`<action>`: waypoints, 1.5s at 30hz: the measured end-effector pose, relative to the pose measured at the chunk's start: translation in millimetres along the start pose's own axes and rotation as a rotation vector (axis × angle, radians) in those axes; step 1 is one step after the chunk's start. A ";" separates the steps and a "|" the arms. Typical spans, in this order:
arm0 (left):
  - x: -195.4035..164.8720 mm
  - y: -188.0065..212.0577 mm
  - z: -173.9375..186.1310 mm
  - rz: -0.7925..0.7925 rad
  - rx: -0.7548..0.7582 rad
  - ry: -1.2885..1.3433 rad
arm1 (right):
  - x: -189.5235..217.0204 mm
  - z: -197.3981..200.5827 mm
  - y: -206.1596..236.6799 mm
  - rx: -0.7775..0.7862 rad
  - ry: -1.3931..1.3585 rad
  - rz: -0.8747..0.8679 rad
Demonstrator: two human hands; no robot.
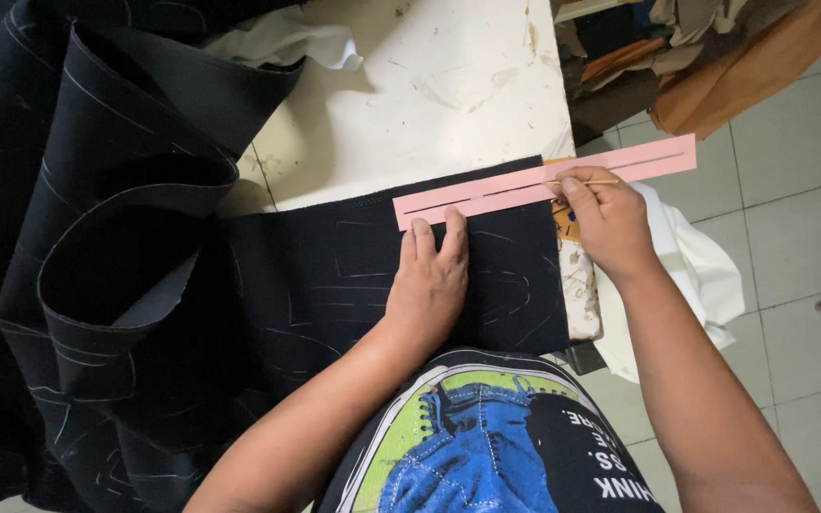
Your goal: The person lays a long pink pattern ruler on black shoe upper material spread over a work table and traces straight lines along it with a marking pen, repeatedly repositioning the ruler and smoothing the material. They then place pink paper pattern pieces on the material and trace around them with the pen.
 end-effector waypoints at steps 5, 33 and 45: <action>-0.9 0.2 -4.5 -0.013 0.007 0.000 | 22.5 -7.4 5.2 -0.022 0.265 0.310; 6.2 7.9 -19.8 -0.008 0.021 0.104 | 81.7 -98.0 12.2 0.202 0.111 0.667; 8.2 5.9 -20.0 -0.030 0.065 0.084 | 97.3 -131.0 1.8 0.342 0.109 0.603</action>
Point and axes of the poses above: each hand's wrist, its own y-axis away from the middle knuckle, its own z-axis out of the back of the hand, x = y × z, the point moved 3 cm from there along -y, towards the middle knuckle, and after that the axes turned 13 degrees about -x, right-handed, at the moved point
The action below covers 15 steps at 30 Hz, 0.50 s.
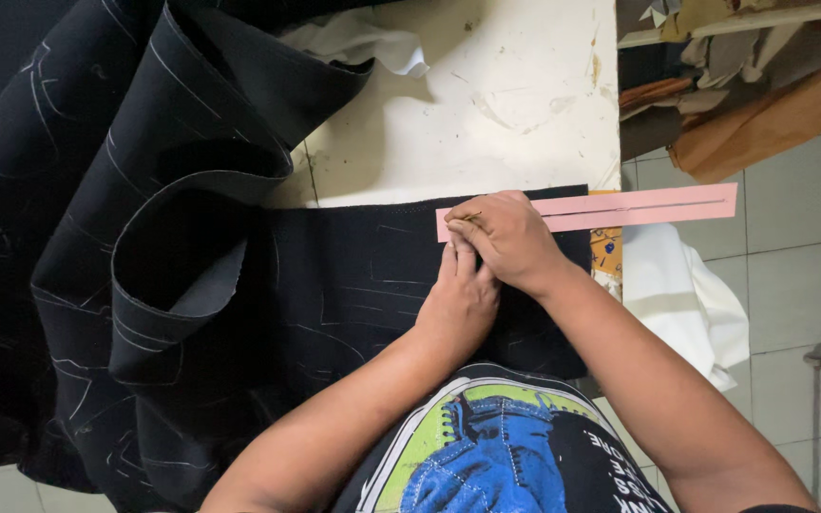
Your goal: The person lays a long pink pattern ruler on black shoe upper material spread over a work table and traces straight lines along it with a marking pen, repeatedly repositioning the ruler and smoothing the material. They then place pink paper pattern pieces on the material and trace around them with the pen.
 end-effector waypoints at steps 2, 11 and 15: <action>0.6 -0.2 0.1 0.000 0.014 0.012 | 0.6 -1.0 0.0 -0.006 -0.023 -0.006; 2.4 1.1 -0.9 0.030 -0.032 0.083 | 10.2 -4.0 -13.0 0.062 -0.023 0.073; 4.0 -0.7 2.7 0.029 -0.052 0.081 | 15.6 -4.6 -19.0 0.060 -0.037 0.119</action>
Point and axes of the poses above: each hand's wrist, its own y-axis away from the middle knuckle, its own z-axis out of the back of the hand, x = y × z, the point moved 3 cm from there along -y, towards the middle knuckle, and after that the axes turned 13 degrees about -x, right-handed, at the moved point
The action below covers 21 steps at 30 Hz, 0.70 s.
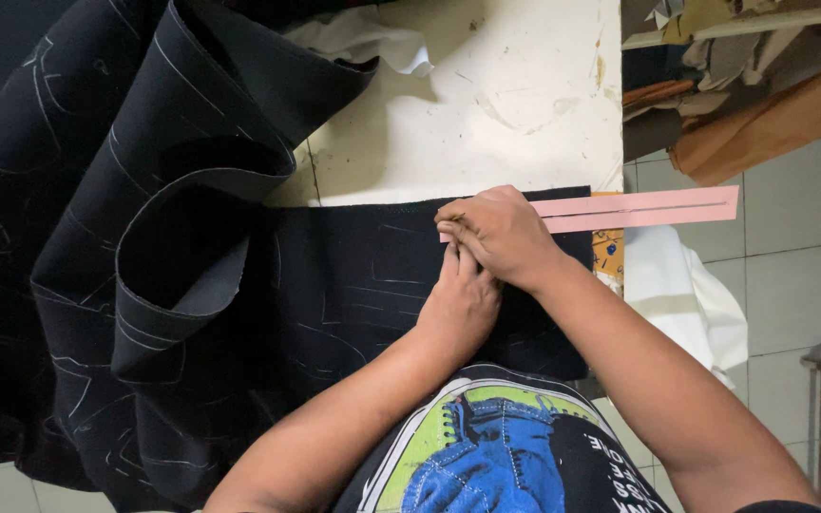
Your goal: The person lays a long pink pattern ruler on black shoe upper material spread over a work table and traces straight lines along it with a marking pen, repeatedly repositioning the ruler and smoothing the material. They then place pink paper pattern pieces on the material and trace around them with the pen.
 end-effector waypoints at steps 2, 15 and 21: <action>0.5 -1.3 1.8 0.002 0.008 -0.002 | -0.2 -0.9 -1.9 0.007 0.020 -0.038; 4.0 -8.5 9.3 0.027 0.003 -0.022 | -9.7 3.4 -0.6 -0.021 -0.048 -0.269; 1.4 -14.6 12.7 0.004 0.014 -0.137 | -22.8 24.3 19.2 -0.045 0.072 -0.273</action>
Point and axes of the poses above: each hand's wrist, its own y-axis away from the middle knuckle, its own z-axis out of the back of the hand, x = y × z, the point moved 3 cm from there along -y, towards the middle knuckle, and after that the axes turned 13 degrees about -x, right-handed, at the moved point
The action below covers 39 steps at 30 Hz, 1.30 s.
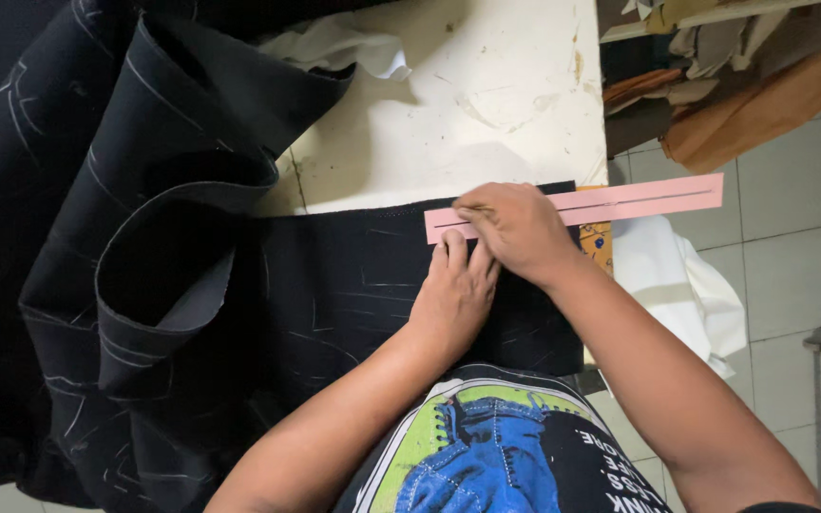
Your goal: The person lays a long pink pattern ruler on black shoe upper material spread over a work table and traces straight lines along it with a marking pen, repeatedly repositioning the ruler and smoothing the material. They then place pink paper pattern pieces on the material and trace around them with the pen.
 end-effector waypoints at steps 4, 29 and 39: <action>0.9 -4.3 2.8 -0.002 -0.002 -0.019 | -26.9 39.9 21.2 -0.135 0.055 -0.154; 28.9 39.3 8.4 0.107 -0.196 0.561 | -101.5 110.5 115.1 -0.157 0.360 -0.342; 25.2 64.1 42.6 0.400 -0.420 0.777 | -73.9 121.9 194.4 0.007 0.283 -0.568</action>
Point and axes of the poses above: each hand's wrist, its own y-axis away from the middle knuckle, its own z-axis out of the back of the hand, x = y × z, the point moved 3 cm from there along -y, towards the middle knuckle, and after that the axes turned 13 degrees about -x, right-handed, at the moved point
